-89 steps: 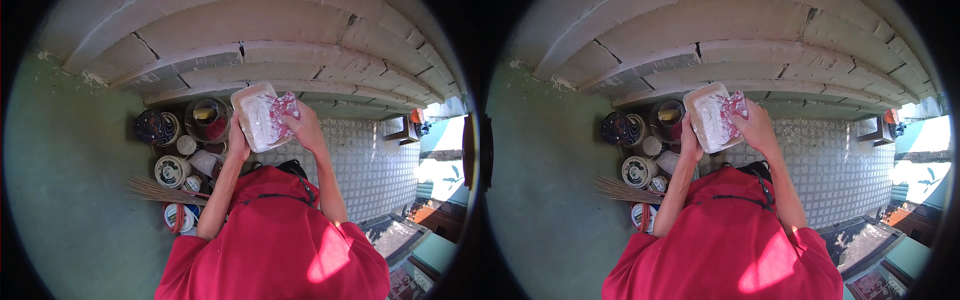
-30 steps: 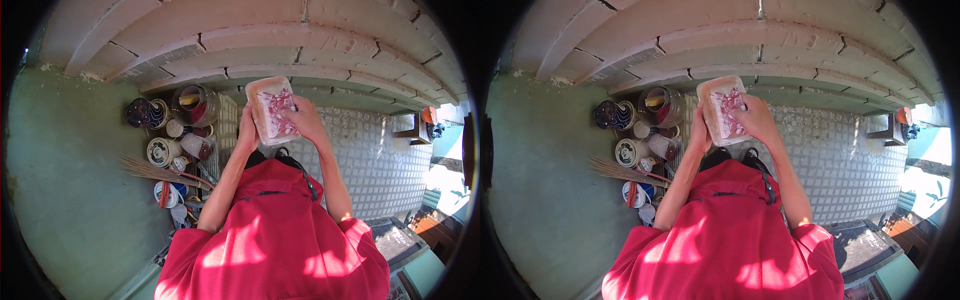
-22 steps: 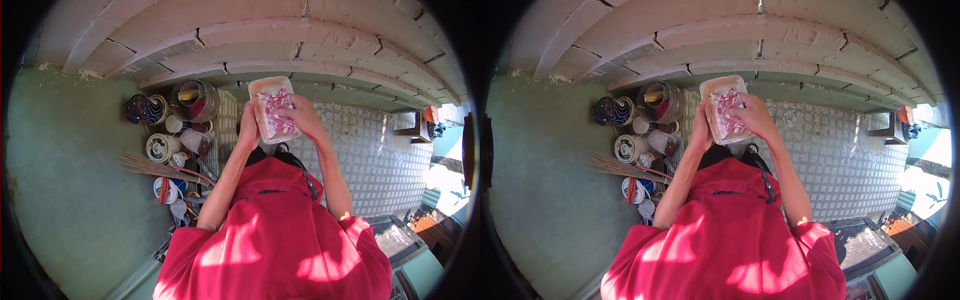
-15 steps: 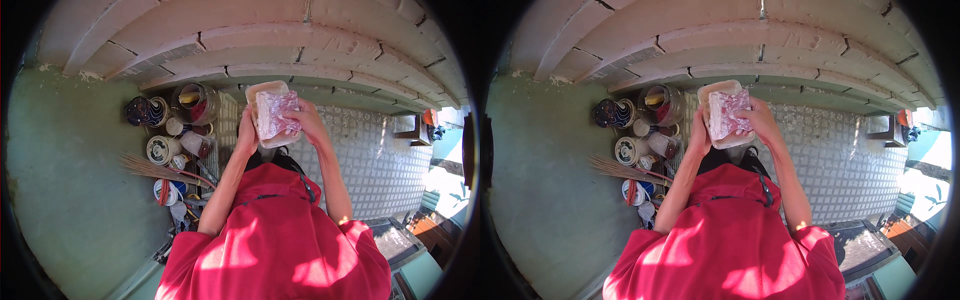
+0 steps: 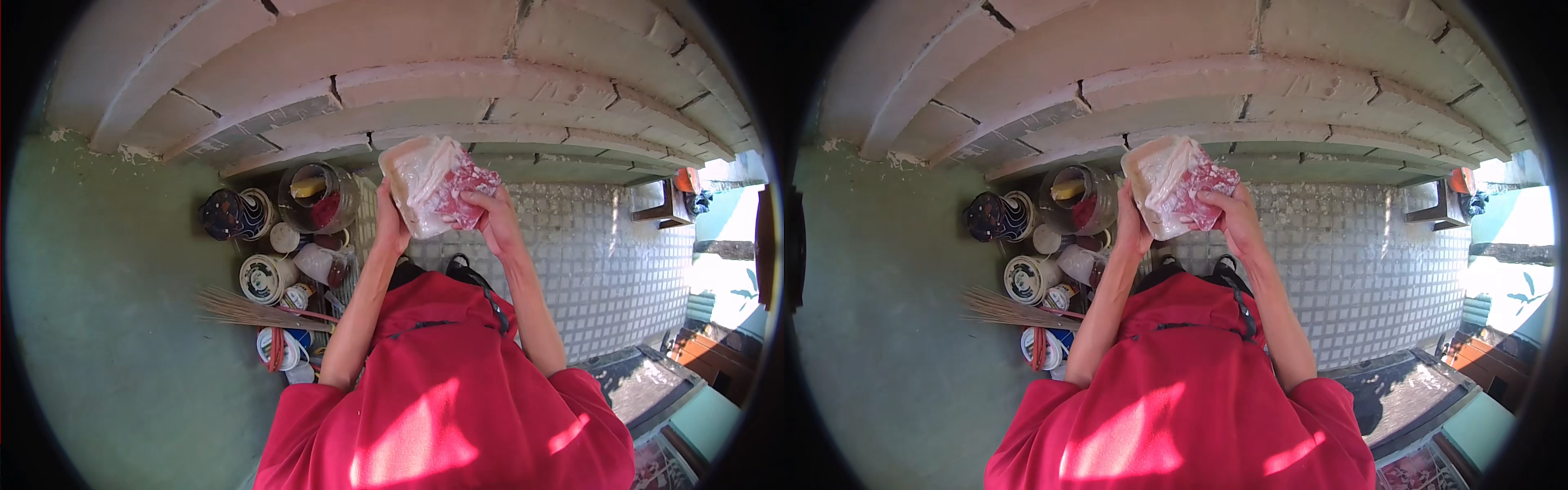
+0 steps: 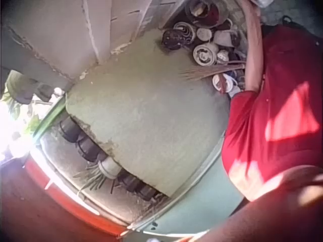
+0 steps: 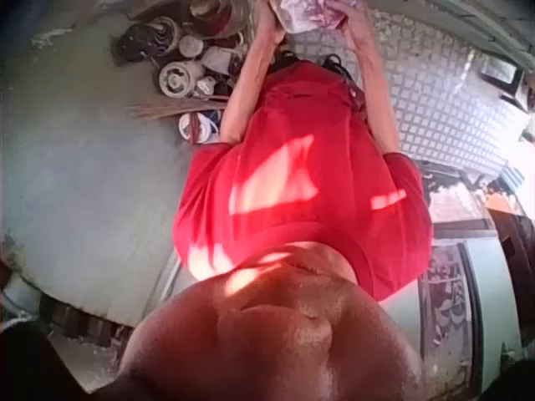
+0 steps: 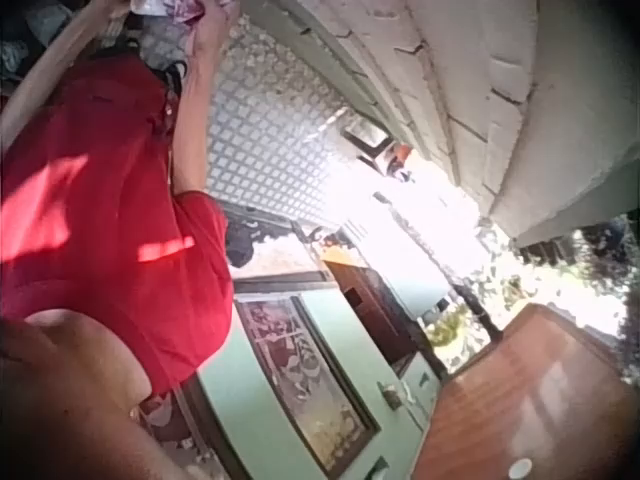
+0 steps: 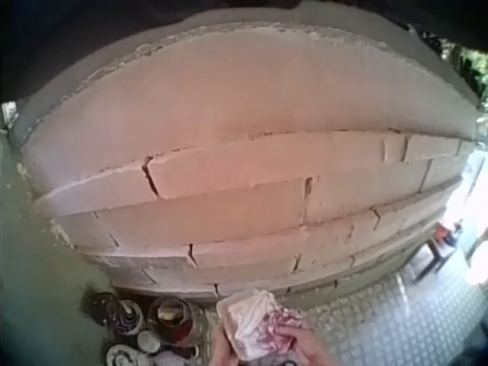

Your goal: The person is applying white putty or plaster to cracks in a brick wall using a putty knife.

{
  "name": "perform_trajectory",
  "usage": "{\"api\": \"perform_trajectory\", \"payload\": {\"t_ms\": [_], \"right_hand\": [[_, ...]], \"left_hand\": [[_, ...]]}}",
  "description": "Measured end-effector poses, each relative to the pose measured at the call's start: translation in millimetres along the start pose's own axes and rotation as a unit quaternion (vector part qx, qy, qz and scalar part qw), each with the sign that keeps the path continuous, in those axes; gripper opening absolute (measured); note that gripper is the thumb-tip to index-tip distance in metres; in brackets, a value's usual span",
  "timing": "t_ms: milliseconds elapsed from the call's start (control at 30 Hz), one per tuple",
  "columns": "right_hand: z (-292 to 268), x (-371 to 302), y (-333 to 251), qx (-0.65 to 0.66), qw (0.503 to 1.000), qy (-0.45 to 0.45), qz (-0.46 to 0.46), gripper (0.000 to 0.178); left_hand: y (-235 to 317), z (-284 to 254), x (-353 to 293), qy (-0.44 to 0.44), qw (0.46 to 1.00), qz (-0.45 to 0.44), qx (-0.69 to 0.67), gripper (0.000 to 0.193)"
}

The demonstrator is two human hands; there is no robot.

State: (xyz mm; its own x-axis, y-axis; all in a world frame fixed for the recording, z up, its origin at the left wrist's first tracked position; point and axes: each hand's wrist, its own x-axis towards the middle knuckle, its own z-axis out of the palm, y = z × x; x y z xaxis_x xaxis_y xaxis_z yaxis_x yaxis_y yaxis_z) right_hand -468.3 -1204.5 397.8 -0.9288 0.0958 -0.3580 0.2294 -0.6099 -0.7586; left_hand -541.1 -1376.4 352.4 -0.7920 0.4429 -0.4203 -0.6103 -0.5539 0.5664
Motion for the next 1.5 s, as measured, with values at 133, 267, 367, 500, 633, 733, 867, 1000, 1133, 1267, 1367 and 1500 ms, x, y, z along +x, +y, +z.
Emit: {"api": "perform_trajectory", "payload": {"t_ms": [133, 267, 367, 500, 633, 733, 867, 1000, 1133, 1267, 1367, 1500], "right_hand": [[22.7, 21.2, 13.3, 0.078, 0.995, 0.012, -0.057, 0.032], [34.5, 47.2, 21.0, 0.152, 0.983, 0.040, -0.090, 0.030], [41.3, 71.6, 24.7, 0.160, 0.978, 0.059, -0.118, 0.028], [49.3, 98.9, 29.3, 0.187, 0.971, 0.073, -0.132, 0.028], [53.6, 123.2, 28.9, 0.222, 0.959, 0.093, -0.148, 0.026], [57.7, 131.7, 29.0, 0.236, 0.949, 0.128, -0.163, 0.024], [61.3, 145.2, 28.1, 0.225, 0.946, 0.161, -0.171, 0.019], [72.6, 154.2, 16.4, 0.216, 0.944, 0.160, -0.192, 0.013], [76.7, 168.1, -1.6, 0.194, 0.946, 0.148, -0.213, 0.010], [74.2, 177.8, -21.8, 0.182, 0.954, 0.139, -0.192, 0.009], [75.6, 179.5, -34.7, 0.177, 0.960, 0.136, -0.171, 0.007], [76.7, 180.6, -49.4, 0.189, 0.960, 0.143, -0.152, 0.007]], "left_hand": [[16.1, -13.2, 14.4, 0.003, 1.000, 0.018, 0.010, 0.058], [28.8, -27.3, 32.8, -0.005, 1.000, 0.012, -0.003, 0.058], [35.6, -35.1, 45.7, -0.022, 1.000, 0.019, 0.003, 0.058], [42.8, -39.3, 55.4, 0.004, 1.000, 0.012, -0.003, 0.055], [46.7, -58.2, 57.8, -0.004, 1.000, 0.030, -0.003, 0.053], [48.8, -72.1, 51.6, 0.017, 0.999, 0.032, 0.007, 0.053], [54.6, -84.7, 44.0, 0.012, 0.999, 0.031, -0.004, 0.052], [58.7, -98.2, 35.3, 0.024, 0.999, 0.035, -0.007, 0.052], [59.2, -111.5, 31.2, 0.035, 0.999, 0.040, -0.010, 0.057], [60.2, -109.0, 25.0, 0.037, 0.999, 0.035, -0.008, 0.061], [60.5, -107.2, 22.2, 0.037, 0.999, 0.039, -0.001, 0.061], [57.0, -101.1, 13.6, 0.059, 0.997, 0.045, 0.006, 0.061]]}}
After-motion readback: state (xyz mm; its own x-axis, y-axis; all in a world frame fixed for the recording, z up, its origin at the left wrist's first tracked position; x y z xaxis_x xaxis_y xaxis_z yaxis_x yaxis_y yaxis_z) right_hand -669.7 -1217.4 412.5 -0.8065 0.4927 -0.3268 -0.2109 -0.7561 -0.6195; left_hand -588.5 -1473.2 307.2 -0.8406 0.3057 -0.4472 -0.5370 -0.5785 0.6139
